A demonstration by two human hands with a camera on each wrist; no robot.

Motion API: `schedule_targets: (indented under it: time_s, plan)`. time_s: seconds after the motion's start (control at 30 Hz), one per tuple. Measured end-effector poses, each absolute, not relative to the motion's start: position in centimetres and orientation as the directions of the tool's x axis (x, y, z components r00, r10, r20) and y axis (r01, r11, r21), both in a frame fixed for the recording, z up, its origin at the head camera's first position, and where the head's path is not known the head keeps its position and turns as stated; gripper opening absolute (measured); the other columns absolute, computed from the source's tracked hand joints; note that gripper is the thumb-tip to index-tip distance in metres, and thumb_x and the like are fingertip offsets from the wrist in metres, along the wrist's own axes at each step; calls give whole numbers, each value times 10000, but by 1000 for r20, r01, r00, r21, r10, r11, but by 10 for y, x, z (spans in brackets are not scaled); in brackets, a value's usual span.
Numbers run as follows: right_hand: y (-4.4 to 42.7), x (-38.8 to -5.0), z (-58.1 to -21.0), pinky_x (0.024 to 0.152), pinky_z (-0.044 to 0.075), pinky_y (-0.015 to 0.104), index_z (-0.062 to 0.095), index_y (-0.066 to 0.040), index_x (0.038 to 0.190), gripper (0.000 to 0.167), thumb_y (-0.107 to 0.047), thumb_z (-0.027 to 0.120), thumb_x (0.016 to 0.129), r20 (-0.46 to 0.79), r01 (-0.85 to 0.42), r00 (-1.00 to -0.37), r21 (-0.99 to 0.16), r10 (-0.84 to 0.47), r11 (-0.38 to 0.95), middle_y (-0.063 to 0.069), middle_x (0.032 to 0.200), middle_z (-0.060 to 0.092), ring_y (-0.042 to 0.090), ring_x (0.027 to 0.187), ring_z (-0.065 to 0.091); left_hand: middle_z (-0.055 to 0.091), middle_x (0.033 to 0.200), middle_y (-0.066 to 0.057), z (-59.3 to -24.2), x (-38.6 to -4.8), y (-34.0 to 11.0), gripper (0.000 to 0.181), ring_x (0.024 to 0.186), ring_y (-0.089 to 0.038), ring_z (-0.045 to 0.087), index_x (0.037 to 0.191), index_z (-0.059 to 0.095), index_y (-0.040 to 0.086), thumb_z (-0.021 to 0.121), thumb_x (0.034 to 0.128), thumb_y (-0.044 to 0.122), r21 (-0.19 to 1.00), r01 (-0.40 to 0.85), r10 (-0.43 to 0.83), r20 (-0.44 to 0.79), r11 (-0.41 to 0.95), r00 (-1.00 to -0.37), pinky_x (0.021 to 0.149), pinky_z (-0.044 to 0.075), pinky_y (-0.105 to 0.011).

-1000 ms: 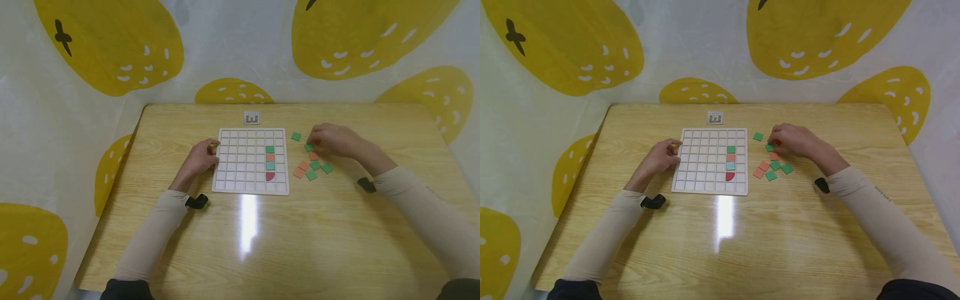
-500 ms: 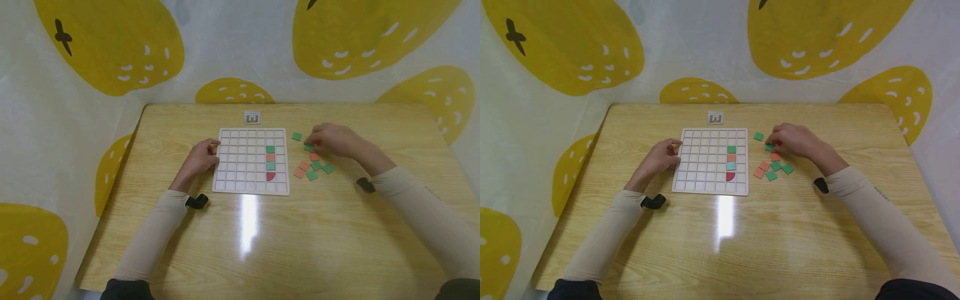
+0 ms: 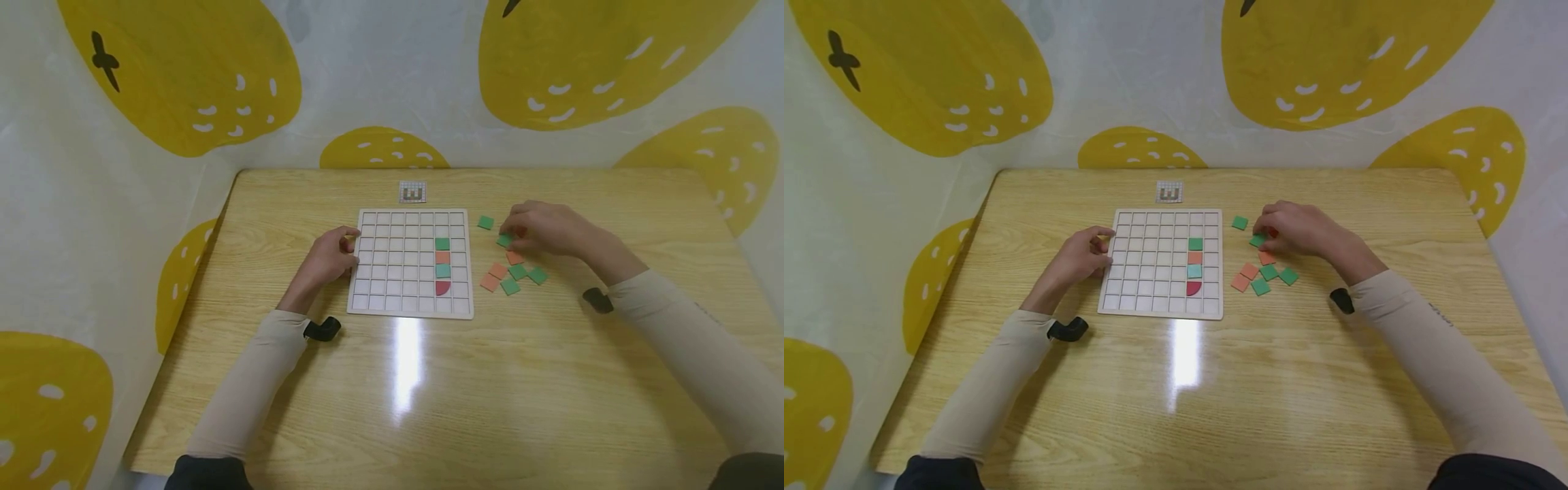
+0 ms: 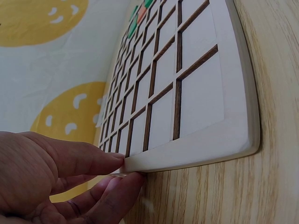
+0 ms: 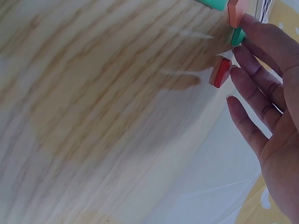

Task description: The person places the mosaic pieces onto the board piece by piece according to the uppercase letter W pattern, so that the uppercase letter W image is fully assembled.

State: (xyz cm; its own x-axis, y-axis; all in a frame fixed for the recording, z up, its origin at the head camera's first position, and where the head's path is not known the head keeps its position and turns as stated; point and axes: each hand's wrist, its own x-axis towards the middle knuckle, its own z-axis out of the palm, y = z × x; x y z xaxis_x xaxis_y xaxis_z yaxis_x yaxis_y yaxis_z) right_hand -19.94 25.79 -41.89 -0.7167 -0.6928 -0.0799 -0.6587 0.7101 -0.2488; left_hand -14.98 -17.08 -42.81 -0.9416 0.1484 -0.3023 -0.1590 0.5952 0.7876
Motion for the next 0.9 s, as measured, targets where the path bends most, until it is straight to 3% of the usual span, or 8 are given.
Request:
schedule_targets:
  time_s: [0.43,0.9]
  plan:
    - [261,-202,-424,732,489,366,730,-209,987,223,-265,848,807,-77,-625,-740,-286,-668,726,-55,923,634,129,868,569,528,1006,-119,-429,-150,-170,568,751,-220,525,1430,530,66,655,892,-66,784,-159,145,-301,600,-942,577,470,-274]
    - [255,-196,-419,725,482,365,713,-230,1047,259,-248,822,813,-98,-616,-743,-285,-662,734,-37,901,631,140,848,570,526,1007,-124,-435,-149,-169,570,762,-227,531,1433,524,57,653,893,-74,785,-144,142,-284,603,-948,601,500,-281]
